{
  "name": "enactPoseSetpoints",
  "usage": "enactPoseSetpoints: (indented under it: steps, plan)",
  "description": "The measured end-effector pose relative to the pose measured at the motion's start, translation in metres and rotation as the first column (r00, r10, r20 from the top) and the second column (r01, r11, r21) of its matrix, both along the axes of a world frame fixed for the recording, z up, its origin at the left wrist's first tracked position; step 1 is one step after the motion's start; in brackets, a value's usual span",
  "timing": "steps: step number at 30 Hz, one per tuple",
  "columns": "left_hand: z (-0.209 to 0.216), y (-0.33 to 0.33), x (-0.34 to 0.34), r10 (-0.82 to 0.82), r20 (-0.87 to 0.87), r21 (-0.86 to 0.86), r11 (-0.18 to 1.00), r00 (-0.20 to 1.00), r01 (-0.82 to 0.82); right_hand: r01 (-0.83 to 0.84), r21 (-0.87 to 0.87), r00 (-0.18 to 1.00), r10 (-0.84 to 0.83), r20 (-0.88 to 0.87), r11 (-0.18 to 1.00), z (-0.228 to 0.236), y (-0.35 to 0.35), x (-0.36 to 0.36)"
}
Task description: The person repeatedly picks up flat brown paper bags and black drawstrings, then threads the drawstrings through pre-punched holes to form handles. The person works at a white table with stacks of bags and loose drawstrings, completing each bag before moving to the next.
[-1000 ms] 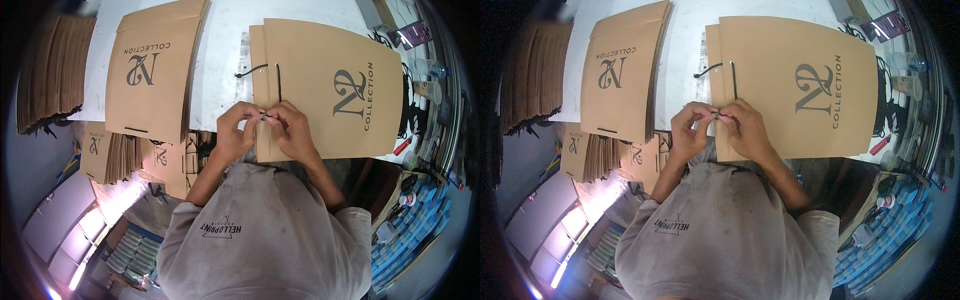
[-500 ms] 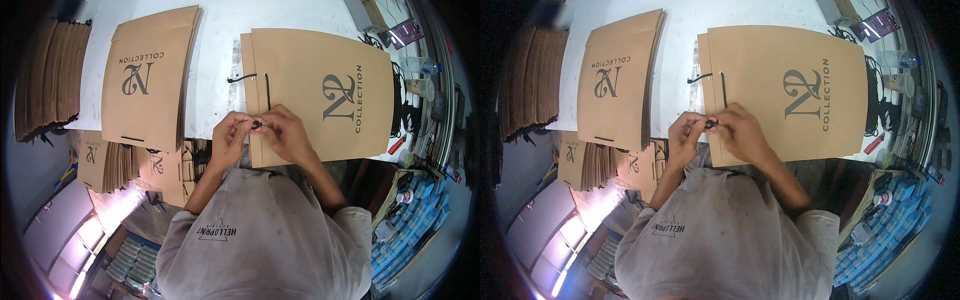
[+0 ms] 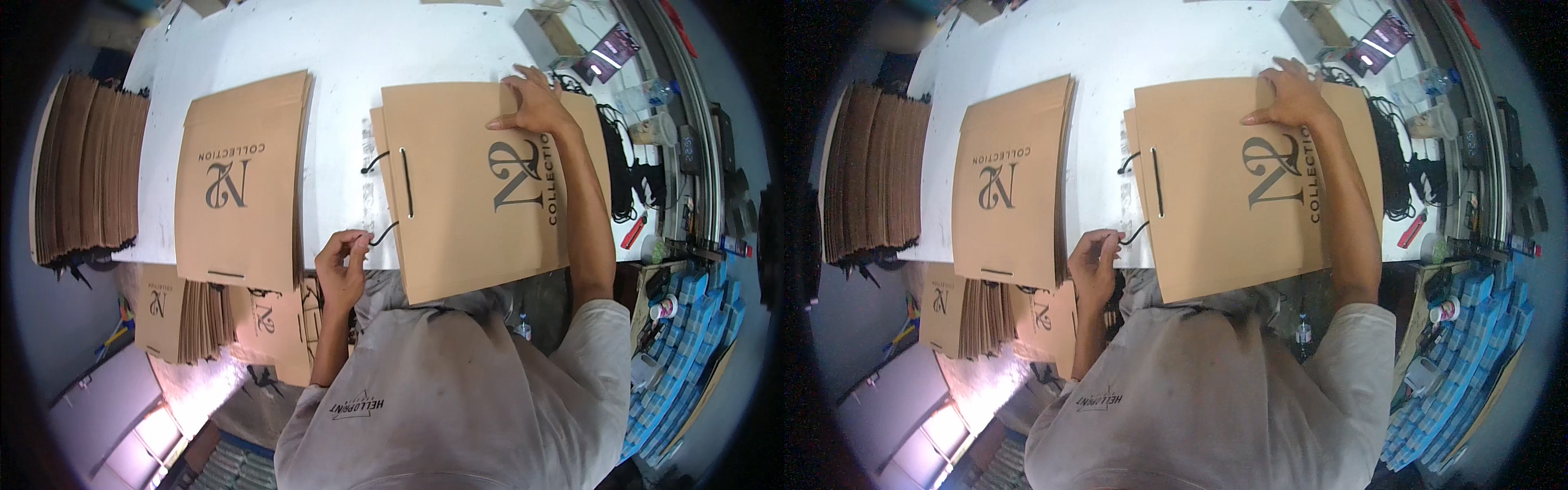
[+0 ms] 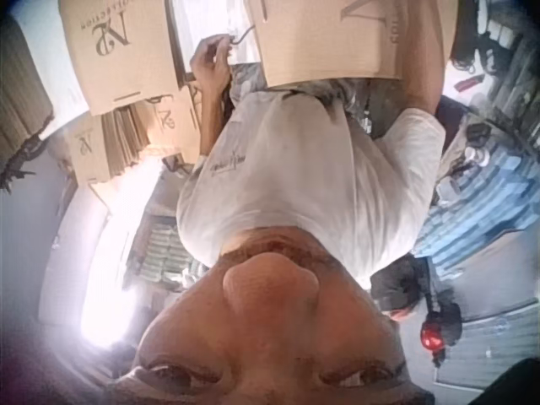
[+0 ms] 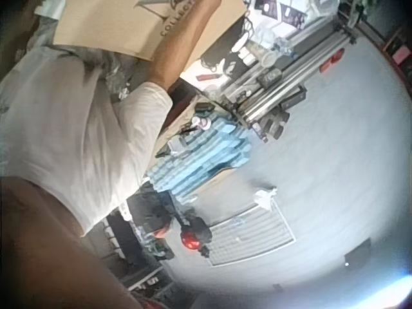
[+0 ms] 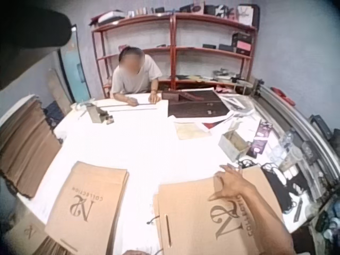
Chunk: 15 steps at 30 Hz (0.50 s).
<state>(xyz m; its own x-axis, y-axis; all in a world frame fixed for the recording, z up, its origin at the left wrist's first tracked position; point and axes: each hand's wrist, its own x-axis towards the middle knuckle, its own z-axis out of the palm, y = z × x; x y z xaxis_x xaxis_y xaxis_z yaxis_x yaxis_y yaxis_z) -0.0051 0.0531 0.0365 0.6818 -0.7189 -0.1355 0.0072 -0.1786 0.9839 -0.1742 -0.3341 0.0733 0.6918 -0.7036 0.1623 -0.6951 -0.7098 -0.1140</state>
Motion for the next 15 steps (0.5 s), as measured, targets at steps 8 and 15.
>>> enactPoseSetpoints:
  steps: [8, 15]
  plan:
    - [-0.007, -0.016, 0.019, 0.176, 0.085, -0.189, 0.969, 0.981, -0.158, -0.115, -0.562, 0.825, 0.393, 0.405, 0.819, 0.161, 0.03, -0.032]
    - [-0.048, -0.006, 0.098, 0.13, -0.125, -0.255, 0.954, 0.984, -0.159, -0.506, 0.095, 0.862, 0.507, 0.014, 0.857, 0.223, 0.183, -0.102]
